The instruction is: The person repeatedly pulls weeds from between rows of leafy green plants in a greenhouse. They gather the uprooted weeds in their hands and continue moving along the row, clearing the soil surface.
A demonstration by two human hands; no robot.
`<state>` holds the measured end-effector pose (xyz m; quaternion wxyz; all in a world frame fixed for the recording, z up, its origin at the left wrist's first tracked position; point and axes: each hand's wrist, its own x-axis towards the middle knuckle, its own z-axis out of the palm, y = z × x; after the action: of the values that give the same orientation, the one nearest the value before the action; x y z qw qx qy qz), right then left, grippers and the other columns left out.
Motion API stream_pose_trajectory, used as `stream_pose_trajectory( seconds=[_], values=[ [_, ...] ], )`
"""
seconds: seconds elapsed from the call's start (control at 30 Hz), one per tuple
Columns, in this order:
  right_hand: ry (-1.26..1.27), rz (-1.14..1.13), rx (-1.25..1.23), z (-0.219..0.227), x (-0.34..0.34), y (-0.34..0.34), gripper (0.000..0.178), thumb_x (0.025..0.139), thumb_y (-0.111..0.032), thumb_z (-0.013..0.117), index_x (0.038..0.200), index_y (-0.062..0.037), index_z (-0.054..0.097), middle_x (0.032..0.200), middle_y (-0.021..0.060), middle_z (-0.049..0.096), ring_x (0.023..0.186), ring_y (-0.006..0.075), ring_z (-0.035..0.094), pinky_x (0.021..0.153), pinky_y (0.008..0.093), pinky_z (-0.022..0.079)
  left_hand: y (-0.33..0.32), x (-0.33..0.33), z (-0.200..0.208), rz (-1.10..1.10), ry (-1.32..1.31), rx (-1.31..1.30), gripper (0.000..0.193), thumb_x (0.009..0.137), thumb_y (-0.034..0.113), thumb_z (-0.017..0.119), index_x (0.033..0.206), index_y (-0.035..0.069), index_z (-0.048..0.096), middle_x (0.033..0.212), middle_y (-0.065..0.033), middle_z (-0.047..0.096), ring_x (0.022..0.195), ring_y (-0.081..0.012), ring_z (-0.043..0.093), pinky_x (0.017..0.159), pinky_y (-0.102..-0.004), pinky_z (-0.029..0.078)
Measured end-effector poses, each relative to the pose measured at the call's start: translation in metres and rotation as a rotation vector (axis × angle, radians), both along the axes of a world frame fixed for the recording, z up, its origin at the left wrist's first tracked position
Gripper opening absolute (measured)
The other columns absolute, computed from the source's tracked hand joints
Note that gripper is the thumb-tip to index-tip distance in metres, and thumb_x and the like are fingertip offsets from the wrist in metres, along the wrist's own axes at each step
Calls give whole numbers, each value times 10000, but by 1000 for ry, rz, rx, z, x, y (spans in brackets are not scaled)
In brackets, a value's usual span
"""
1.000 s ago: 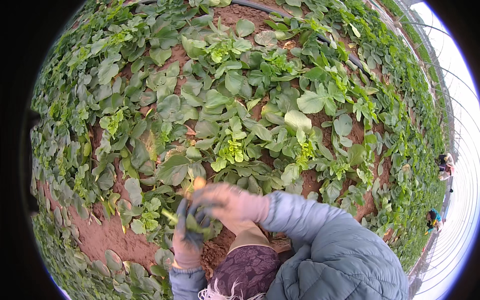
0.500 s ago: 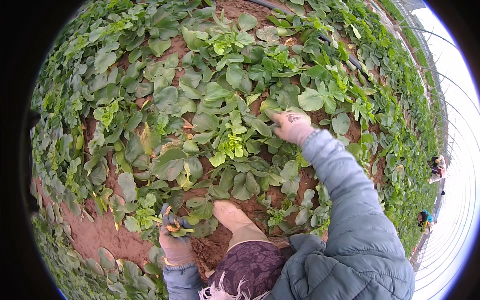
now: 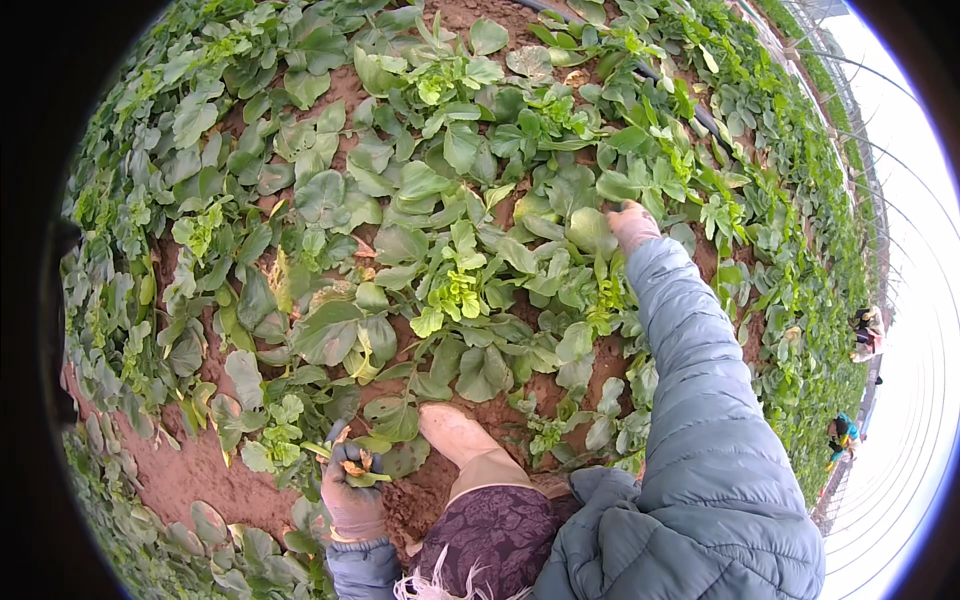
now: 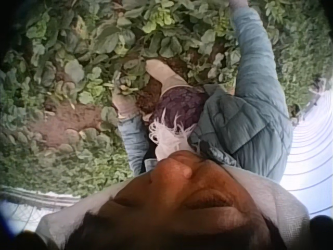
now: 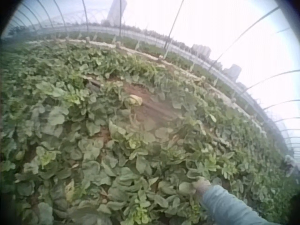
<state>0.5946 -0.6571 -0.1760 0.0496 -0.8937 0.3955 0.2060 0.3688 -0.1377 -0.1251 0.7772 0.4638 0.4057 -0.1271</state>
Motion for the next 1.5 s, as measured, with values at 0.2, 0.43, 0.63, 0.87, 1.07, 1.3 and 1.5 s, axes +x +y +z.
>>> stream_pose_trajectory(
  seconds=[0.2, 0.43, 0.63, 0.87, 1.07, 1.3, 1.5],
  values=[
    [-988, -158, 482, -7, 4, -57, 650, 865, -12, 625, 1463, -86, 381, 1385, 137, 517, 1177, 213, 554, 1001, 287, 433, 6, -2, 0, -403, -247, 560, 80, 803, -54, 610, 863, -9, 583, 977, -95, 605, 846, -167, 584, 743, -284, 500],
    [-301, 291, 68, 18, 2, -63, 366, 866, -101, 597, 1230, -105, 637, 1156, 97, 676, 1095, 226, 626, 983, 322, 477, 2, -6, -10, -325, -112, 349, 33, 840, -45, 556, 853, -27, 581, 1133, -111, 571, 834, -148, 575, 744, -264, 497],
    [237, 684, -154, -2, 18, -26, 461, 853, -276, 576, 1277, -99, 536, 1226, 198, 604, 1104, 365, 592, 943, 438, 481, 3, -6, -15, -167, -47, 190, 109, 766, -59, 637, 851, -12, 588, 1156, -142, 575, 873, -156, 574, 750, -276, 497],
    [355, 630, -272, -17, 39, -16, 507, 905, -319, 527, 1362, -105, 481, 1314, 179, 574, 1182, 351, 573, 993, 446, 461, 9, -10, -5, -636, -238, 812, 77, 785, -32, 629, 854, -12, 601, 1151, -198, 608, 1065, -284, 600, 823, -324, 494],
    [461, 462, -327, 3, 17, -18, 441, 862, -283, 584, 1267, -110, 576, 1318, 152, 578, 1164, 326, 594, 943, 428, 501, 3, -16, -4, -464, -179, 684, 78, 860, 9, 564, 881, -22, 633, 1163, -213, 604, 1015, -280, 607, 827, -338, 513],
    [435, 857, -255, 84, -25, -45, 376, 833, -324, 648, 1171, -161, 630, 1148, 114, 636, 1062, 296, 620, 910, 423, 496, -1, -11, -5, 1, 62, 132, 182, 958, 19, 473, 854, -22, 617, 1125, -199, 607, 1044, -284, 605, 825, -342, 498],
    [301, 763, -148, 115, -37, -78, 393, 839, -248, 681, 1215, -160, 613, 1122, 121, 641, 1056, 298, 615, 891, 413, 495, 2, -13, -5, -100, -12, 143, 163, 946, 17, 485, 852, -35, 607, 1059, -167, 609, 1101, -295, 586, 849, -344, 484]
  ],
)
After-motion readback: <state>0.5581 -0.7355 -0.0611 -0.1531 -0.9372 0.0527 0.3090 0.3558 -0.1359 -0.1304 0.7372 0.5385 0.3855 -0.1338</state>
